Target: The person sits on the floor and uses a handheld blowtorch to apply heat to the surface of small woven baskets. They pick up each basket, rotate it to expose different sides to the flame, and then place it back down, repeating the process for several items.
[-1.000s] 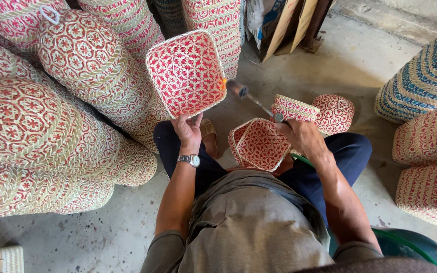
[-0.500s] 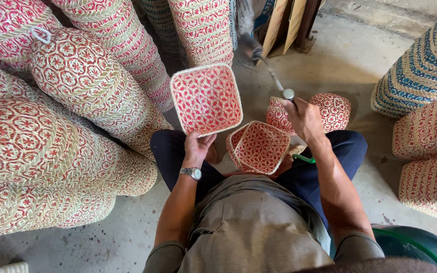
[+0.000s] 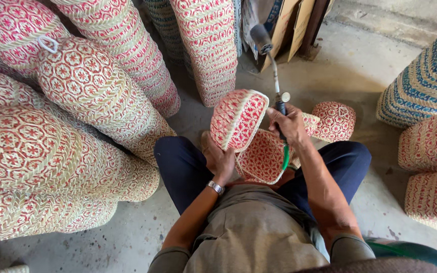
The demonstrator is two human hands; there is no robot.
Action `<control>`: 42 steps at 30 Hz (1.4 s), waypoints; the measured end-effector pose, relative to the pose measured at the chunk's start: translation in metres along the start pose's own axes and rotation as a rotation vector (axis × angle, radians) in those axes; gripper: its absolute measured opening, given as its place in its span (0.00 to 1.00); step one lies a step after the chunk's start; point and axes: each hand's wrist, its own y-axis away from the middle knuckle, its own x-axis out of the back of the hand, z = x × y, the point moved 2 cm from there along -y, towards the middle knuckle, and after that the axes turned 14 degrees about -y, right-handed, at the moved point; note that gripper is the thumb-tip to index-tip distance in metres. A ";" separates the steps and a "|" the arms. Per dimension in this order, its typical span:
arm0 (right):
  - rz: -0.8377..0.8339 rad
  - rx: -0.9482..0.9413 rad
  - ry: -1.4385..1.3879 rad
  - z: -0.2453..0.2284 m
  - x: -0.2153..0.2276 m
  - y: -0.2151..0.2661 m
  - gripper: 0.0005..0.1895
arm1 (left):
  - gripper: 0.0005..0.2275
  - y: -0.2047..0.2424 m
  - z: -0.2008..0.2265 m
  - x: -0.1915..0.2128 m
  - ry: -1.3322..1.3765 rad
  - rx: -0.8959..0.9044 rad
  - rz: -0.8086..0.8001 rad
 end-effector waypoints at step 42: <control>-0.078 -0.115 0.412 0.094 0.081 -0.060 0.10 | 0.11 -0.051 -0.059 -0.008 0.583 0.500 0.081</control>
